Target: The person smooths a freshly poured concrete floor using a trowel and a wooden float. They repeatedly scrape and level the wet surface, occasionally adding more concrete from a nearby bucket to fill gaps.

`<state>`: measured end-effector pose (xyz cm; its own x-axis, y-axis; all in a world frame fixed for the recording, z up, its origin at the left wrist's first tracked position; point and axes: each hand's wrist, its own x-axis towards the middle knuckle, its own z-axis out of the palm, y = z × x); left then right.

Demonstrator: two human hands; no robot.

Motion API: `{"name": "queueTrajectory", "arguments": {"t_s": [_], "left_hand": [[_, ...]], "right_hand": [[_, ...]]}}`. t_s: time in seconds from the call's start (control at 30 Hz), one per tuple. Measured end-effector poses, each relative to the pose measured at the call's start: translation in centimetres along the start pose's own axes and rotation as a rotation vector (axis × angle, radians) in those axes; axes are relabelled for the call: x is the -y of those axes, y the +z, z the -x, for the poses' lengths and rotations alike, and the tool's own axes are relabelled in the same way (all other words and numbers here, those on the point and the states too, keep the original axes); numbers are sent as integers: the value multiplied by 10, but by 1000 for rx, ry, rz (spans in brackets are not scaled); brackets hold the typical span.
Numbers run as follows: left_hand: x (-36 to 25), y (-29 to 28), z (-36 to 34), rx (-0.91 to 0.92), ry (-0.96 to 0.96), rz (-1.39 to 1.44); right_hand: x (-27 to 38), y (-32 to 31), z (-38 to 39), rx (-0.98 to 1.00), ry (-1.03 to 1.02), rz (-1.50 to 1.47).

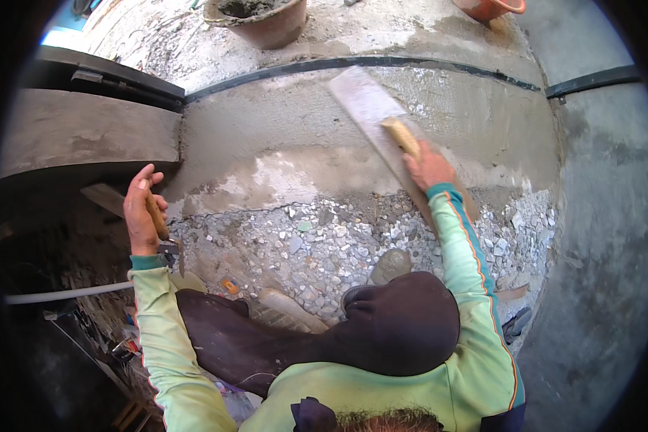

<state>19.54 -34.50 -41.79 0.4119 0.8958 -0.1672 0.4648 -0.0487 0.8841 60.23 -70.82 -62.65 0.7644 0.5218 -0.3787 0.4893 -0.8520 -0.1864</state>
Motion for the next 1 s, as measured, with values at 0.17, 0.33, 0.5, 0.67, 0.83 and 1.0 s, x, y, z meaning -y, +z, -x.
{"name": "queueTrajectory", "arguments": {"t_s": [0.17,0.33,0.5,0.67,0.83,1.0], "left_hand": [[3,10,-6,58,24,61],[-14,28,-4,116,75,45],[-6,38,-11,123,37,51],[4,39,-18,131,1,26],[-5,21,-4,85,23,29],[-11,20,2,80,39,41]], "right_hand": [[-110,-1,13,-227,214,-111],[-145,-5,40,-280,406,-152],[-37,6,41,-142,57,-96],[-22,-13,10,3,60,-110],[-112,-30,9,-67,209,-124],[-162,-51,3,-118,386,-76]]}}
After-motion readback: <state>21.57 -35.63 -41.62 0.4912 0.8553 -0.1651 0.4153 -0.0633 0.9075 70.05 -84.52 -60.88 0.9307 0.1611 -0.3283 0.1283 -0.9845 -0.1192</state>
